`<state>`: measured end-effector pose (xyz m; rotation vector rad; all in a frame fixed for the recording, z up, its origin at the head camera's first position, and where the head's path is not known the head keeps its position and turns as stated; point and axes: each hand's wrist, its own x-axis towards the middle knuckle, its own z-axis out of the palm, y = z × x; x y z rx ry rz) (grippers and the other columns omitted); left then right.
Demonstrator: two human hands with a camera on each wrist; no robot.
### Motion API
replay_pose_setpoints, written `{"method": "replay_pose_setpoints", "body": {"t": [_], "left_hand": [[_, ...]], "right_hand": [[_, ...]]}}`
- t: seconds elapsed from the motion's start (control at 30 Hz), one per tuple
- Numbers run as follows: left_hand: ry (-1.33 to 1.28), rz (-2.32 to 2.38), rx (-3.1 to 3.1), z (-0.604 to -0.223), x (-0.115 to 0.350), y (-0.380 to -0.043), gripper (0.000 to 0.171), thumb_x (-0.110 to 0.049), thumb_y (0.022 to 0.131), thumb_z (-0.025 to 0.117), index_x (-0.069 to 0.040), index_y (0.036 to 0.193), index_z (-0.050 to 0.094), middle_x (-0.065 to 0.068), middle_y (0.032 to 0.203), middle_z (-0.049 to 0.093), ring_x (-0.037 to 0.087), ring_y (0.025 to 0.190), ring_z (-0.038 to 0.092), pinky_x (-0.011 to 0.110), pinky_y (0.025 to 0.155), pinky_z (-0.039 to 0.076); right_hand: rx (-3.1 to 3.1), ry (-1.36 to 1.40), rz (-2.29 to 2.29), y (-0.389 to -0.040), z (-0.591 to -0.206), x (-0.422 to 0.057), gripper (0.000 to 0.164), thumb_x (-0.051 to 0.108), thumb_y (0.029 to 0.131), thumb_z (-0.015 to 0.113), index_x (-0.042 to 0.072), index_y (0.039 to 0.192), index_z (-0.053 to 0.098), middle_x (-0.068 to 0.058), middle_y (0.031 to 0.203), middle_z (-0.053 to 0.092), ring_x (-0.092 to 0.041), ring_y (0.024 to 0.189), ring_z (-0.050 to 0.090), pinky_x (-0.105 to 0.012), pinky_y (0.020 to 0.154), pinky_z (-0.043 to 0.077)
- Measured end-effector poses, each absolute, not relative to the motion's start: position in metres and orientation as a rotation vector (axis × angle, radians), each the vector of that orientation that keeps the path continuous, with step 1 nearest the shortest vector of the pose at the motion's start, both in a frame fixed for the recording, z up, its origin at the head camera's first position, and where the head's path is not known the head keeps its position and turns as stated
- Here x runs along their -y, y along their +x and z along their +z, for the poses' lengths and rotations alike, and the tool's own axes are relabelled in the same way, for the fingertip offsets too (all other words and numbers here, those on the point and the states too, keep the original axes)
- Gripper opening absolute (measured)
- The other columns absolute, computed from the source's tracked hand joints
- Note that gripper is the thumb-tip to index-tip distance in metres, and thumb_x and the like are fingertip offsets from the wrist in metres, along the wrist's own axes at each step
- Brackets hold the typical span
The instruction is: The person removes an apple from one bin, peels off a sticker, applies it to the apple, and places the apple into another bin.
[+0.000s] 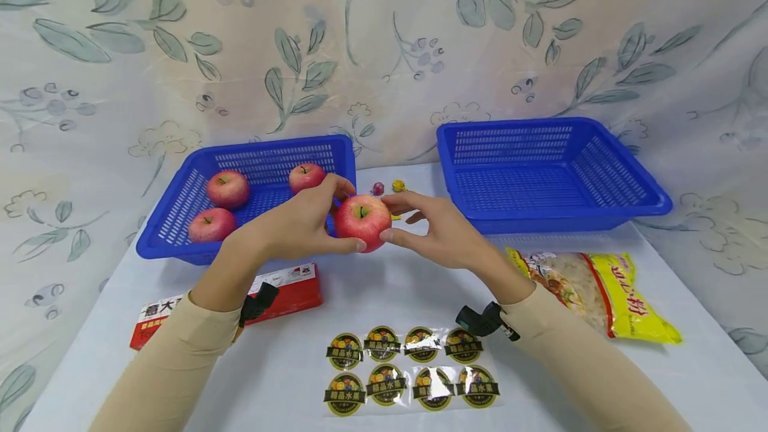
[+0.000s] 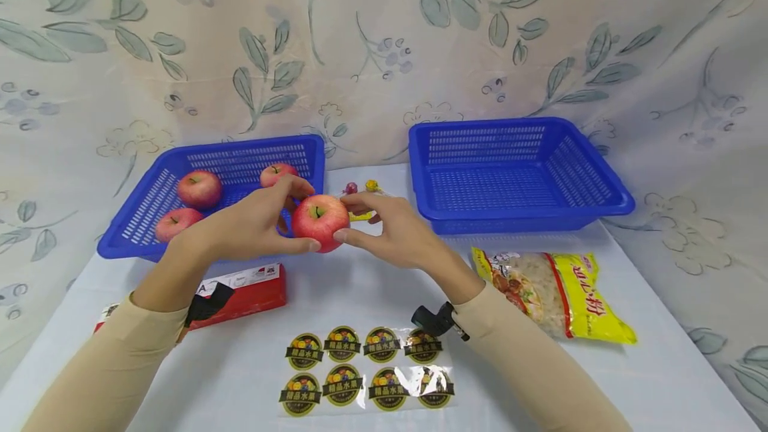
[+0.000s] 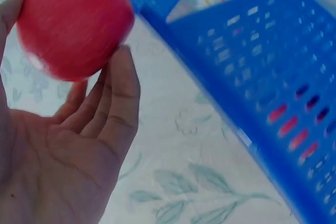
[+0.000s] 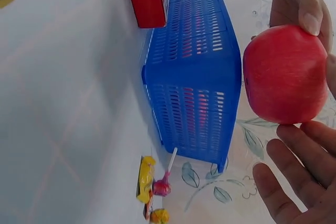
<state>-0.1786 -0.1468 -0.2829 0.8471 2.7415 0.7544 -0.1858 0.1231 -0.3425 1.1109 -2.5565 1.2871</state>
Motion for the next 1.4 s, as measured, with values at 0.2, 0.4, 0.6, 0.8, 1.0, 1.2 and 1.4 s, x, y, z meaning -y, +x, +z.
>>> {"method": "replay_pose_setpoints", "body": {"t": [0.2,0.4,0.6,0.8,1.0,1.2,1.4], "left_hand": [[0.889,0.916,-2.736,-0.297,0.139,-0.172,0.082,-0.051,0.082,0.084,-0.013,0.142,0.042,-0.002,0.128,0.06,0.014,0.098,0.062,0.033,0.085,0.057],[1.007,0.949,-2.763,-0.315,0.121,-0.173,0.077,-0.049,0.081,0.085,-0.012,0.139,0.049,-0.003,0.121,0.066,0.011,0.099,0.062,0.031,0.083,0.057],[0.988,0.918,-2.734,-0.329,0.101,-0.169,0.073,-0.046,0.084,0.084,-0.012,0.138,0.048,-0.002,0.112,0.066,0.013,0.086,0.061,0.027,0.071,0.055],[0.946,0.911,-2.695,-0.338,0.096,-0.168,0.069,-0.037,0.085,0.085,-0.009,0.137,0.048,-0.002,0.1,0.066,0.015,0.081,0.061,0.028,0.069,0.054],[0.926,0.849,-2.684,-0.353,0.095,-0.169,0.071,-0.029,0.087,0.083,-0.006,0.143,0.045,0.004,0.095,0.068,0.013,0.079,0.062,0.026,0.071,0.053],[0.92,0.838,-2.697,-0.366,0.098,-0.17,0.067,-0.028,0.088,0.083,-0.006,0.14,0.047,0.002,0.096,0.068,0.011,0.077,0.062,0.025,0.071,0.053],[0.968,0.822,-2.698,-0.373,0.098,-0.178,0.064,-0.029,0.091,0.08,-0.006,0.14,0.046,0.002,0.101,0.066,0.01,0.078,0.062,0.026,0.075,0.053]], "right_hand": [[2.534,1.112,1.262,-0.179,-0.344,-0.135,0.054,0.027,0.09,0.081,0.013,0.139,0.064,0.001,0.133,0.068,-0.017,0.116,0.066,-0.041,0.091,0.058],[2.58,1.096,1.227,-0.174,-0.349,-0.153,0.05,0.027,0.089,0.082,0.013,0.135,0.066,0.002,0.131,0.069,-0.016,0.117,0.065,-0.039,0.09,0.058],[2.658,1.08,1.232,-0.175,-0.362,-0.167,0.049,0.027,0.09,0.081,0.013,0.135,0.066,0.001,0.129,0.07,-0.016,0.111,0.067,-0.04,0.09,0.058],[2.704,1.1,1.223,-0.177,-0.37,-0.172,0.051,0.027,0.09,0.081,0.01,0.135,0.065,-0.002,0.127,0.07,-0.017,0.106,0.07,-0.039,0.092,0.058],[2.76,1.097,1.228,-0.179,-0.379,-0.172,0.053,0.022,0.089,0.081,0.005,0.136,0.063,-0.009,0.128,0.07,-0.019,0.105,0.072,-0.039,0.094,0.058],[2.8,1.135,1.222,-0.185,-0.388,-0.167,0.053,0.021,0.089,0.082,0.004,0.135,0.063,-0.01,0.129,0.069,-0.02,0.105,0.073,-0.037,0.092,0.059],[2.824,1.125,1.244,-0.19,-0.392,-0.166,0.05,0.019,0.09,0.081,0.001,0.133,0.063,-0.014,0.128,0.07,-0.024,0.104,0.075,-0.04,0.088,0.061]]}}
